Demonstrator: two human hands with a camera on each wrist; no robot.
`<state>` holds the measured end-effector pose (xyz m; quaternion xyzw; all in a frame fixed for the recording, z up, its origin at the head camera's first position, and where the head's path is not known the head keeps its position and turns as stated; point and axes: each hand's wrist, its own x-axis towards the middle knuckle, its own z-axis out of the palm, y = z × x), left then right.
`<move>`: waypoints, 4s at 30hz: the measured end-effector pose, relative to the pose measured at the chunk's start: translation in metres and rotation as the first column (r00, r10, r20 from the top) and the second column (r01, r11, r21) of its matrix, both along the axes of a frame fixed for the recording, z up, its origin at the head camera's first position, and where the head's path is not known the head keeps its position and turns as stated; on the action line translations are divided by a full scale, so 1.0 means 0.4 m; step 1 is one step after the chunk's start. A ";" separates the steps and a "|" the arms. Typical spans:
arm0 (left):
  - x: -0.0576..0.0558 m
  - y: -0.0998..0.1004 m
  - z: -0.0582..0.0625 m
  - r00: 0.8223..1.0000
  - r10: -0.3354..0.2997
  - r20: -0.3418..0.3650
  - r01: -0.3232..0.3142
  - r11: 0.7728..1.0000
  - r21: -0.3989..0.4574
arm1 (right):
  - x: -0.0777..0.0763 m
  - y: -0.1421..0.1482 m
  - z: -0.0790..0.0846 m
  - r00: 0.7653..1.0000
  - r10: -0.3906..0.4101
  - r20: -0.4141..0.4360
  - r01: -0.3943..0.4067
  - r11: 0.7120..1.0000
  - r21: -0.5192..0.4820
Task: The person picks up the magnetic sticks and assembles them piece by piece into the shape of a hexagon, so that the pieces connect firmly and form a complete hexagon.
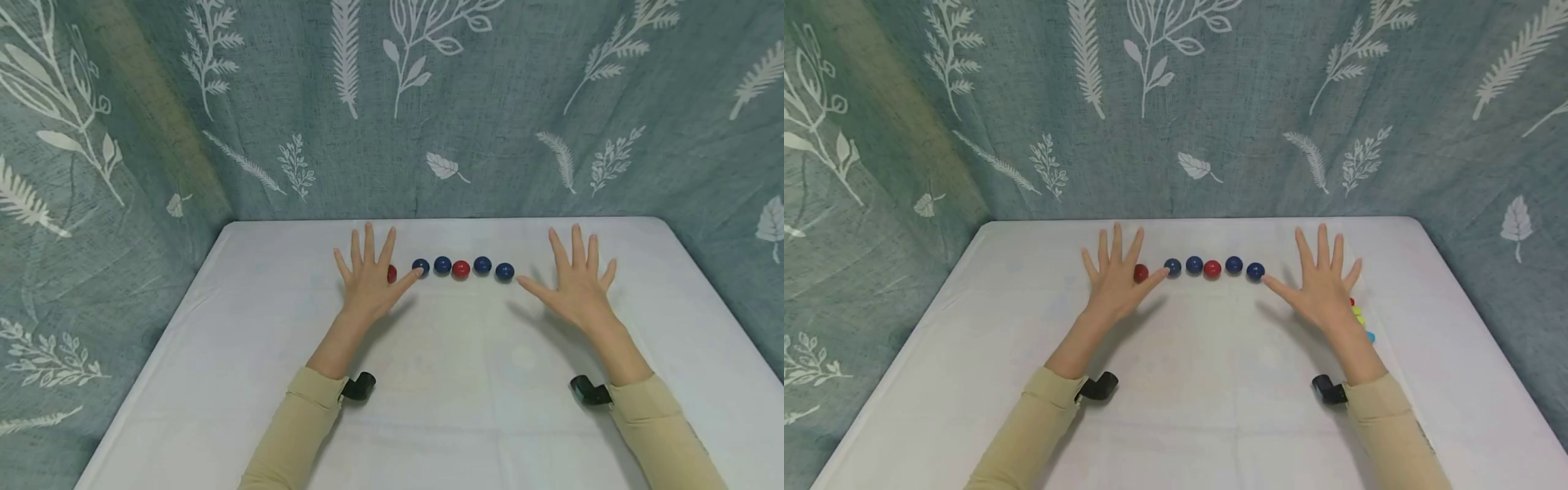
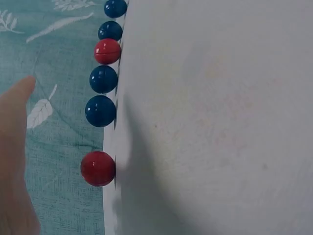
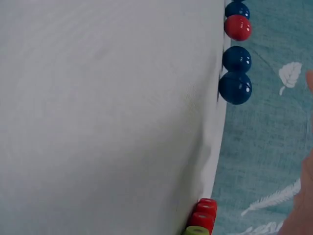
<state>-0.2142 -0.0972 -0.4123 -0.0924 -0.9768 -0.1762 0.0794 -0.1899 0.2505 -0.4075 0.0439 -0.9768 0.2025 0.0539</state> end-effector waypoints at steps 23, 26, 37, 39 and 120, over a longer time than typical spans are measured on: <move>0.023 0.137 -0.041 0.917 -0.355 -0.181 0.374 0.610 0.698 | 0.015 0.194 -0.014 0.989 -0.035 0.144 0.088 0.919 -0.385; 0.019 0.167 -0.046 0.914 -0.383 -0.134 0.353 0.588 0.728 | 0.009 0.217 -0.024 0.976 -0.005 0.217 0.088 0.923 -0.375; -0.002 0.283 -0.066 0.866 -0.499 -0.032 0.376 0.609 0.699 | -0.008 0.272 -0.058 0.929 0.101 0.357 0.067 0.900 -0.430; -0.008 0.300 -0.068 0.867 -0.498 -0.028 0.383 0.629 0.677 | -0.011 0.277 -0.065 0.926 0.104 0.362 0.069 0.898 -0.434; 0.224 -0.028 -0.059 0.894 -0.394 0.212 0.210 0.788 0.579 | -0.022 0.292 -0.075 0.898 0.115 0.425 0.118 0.867 -0.485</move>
